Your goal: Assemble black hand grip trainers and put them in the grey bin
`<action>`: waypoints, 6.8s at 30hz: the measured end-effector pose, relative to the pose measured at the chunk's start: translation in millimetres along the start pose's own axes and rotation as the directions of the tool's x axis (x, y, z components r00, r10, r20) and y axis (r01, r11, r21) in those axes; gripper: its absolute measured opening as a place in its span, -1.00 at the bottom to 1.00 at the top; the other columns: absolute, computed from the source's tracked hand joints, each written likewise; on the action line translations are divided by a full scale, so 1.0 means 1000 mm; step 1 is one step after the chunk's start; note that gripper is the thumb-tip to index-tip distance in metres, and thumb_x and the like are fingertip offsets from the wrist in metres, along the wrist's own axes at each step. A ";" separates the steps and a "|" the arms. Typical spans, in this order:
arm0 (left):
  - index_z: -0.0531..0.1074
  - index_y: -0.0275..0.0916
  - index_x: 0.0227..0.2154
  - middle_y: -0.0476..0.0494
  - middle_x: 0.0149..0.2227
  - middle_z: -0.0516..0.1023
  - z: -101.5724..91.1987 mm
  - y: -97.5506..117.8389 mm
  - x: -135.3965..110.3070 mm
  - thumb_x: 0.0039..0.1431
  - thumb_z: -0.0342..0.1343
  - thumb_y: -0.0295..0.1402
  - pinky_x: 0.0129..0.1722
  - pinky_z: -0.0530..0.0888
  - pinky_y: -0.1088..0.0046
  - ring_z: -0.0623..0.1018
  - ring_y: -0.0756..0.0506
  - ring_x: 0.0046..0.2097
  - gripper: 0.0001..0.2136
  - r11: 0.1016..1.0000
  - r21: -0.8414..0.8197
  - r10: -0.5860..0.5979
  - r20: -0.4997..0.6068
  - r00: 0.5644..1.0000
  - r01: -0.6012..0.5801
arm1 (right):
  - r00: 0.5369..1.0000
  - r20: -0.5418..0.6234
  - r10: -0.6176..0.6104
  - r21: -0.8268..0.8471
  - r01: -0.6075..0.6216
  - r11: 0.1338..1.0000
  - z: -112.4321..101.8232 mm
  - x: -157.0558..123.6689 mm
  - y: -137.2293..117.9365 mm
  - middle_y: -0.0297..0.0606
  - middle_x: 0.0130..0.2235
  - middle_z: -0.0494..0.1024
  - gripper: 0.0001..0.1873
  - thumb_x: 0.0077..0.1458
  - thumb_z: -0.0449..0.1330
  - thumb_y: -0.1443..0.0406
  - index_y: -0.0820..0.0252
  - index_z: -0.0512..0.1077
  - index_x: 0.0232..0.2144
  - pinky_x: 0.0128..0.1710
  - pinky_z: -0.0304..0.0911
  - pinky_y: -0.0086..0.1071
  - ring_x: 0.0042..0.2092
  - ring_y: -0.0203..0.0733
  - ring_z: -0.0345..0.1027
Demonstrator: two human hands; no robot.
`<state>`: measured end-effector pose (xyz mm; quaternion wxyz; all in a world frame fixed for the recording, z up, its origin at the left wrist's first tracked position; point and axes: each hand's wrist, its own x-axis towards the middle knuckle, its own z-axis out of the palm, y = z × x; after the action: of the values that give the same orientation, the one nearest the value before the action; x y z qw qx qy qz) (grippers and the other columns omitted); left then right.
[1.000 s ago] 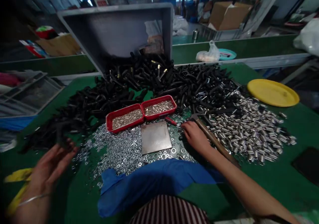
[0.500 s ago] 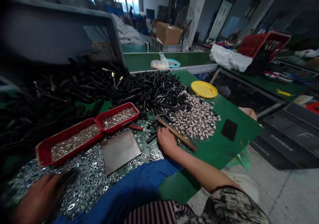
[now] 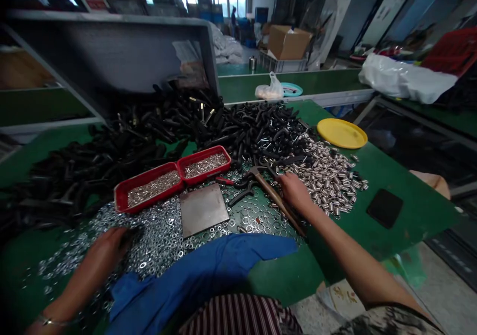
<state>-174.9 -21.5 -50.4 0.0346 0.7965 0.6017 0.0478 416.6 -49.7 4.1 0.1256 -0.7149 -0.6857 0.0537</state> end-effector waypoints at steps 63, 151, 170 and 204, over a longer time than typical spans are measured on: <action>0.36 -0.12 0.13 -0.10 -0.17 0.57 -0.047 0.147 -0.004 0.27 0.20 -0.16 -0.18 0.48 0.39 0.57 -0.07 -0.22 -0.59 0.245 -0.966 -0.061 0.076 0.995 0.089 | 0.966 0.107 -0.236 0.845 0.037 0.534 0.042 0.012 -0.217 -0.30 -0.31 0.59 -0.78 0.15 0.31 0.12 0.10 0.49 -0.21 -0.30 0.35 -0.31 -0.35 -0.21 0.46; 0.51 -0.19 -0.19 -0.07 -0.23 0.57 -0.040 0.163 0.037 0.29 0.08 0.05 -0.14 0.43 0.42 0.53 -0.09 -0.18 -0.62 0.254 -0.955 -0.394 0.041 0.918 0.152 | 0.969 -0.171 0.177 -0.052 -0.188 0.981 -0.012 0.104 0.062 0.14 -0.09 0.57 -0.70 0.16 0.04 0.42 0.34 0.52 -0.14 0.03 0.25 -0.11 -0.02 0.09 0.40; 0.41 -0.27 -0.33 -0.06 -0.34 0.53 -0.040 0.198 0.041 0.12 0.31 -0.13 -0.31 0.44 0.49 0.49 0.02 -0.36 -0.69 -0.394 -0.906 -0.318 0.290 0.903 0.152 | 0.997 -0.065 -0.041 0.675 0.075 0.734 -0.023 0.062 -0.081 -0.19 -0.26 0.57 -0.72 0.17 0.28 0.10 0.03 0.36 -0.13 -0.11 0.41 0.01 -0.19 0.07 0.53; 0.37 -0.18 -0.23 -0.13 -0.25 0.46 -0.054 0.168 0.023 0.42 -0.07 -0.16 -0.09 0.39 0.33 0.46 -0.13 -0.18 -0.77 0.557 -0.823 -0.109 -0.208 0.972 -0.114 | 0.652 0.470 -0.595 0.876 -0.261 0.405 0.038 0.009 -0.251 -0.38 -0.57 0.42 -0.47 0.27 0.01 -0.18 0.15 0.37 -0.31 -0.59 0.15 -0.45 -0.58 -0.31 0.23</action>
<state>-14.9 -45.2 22.6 0.3339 0.6753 0.5066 0.4192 165.1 -29.9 32.3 0.2045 -0.3599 -0.6074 0.6780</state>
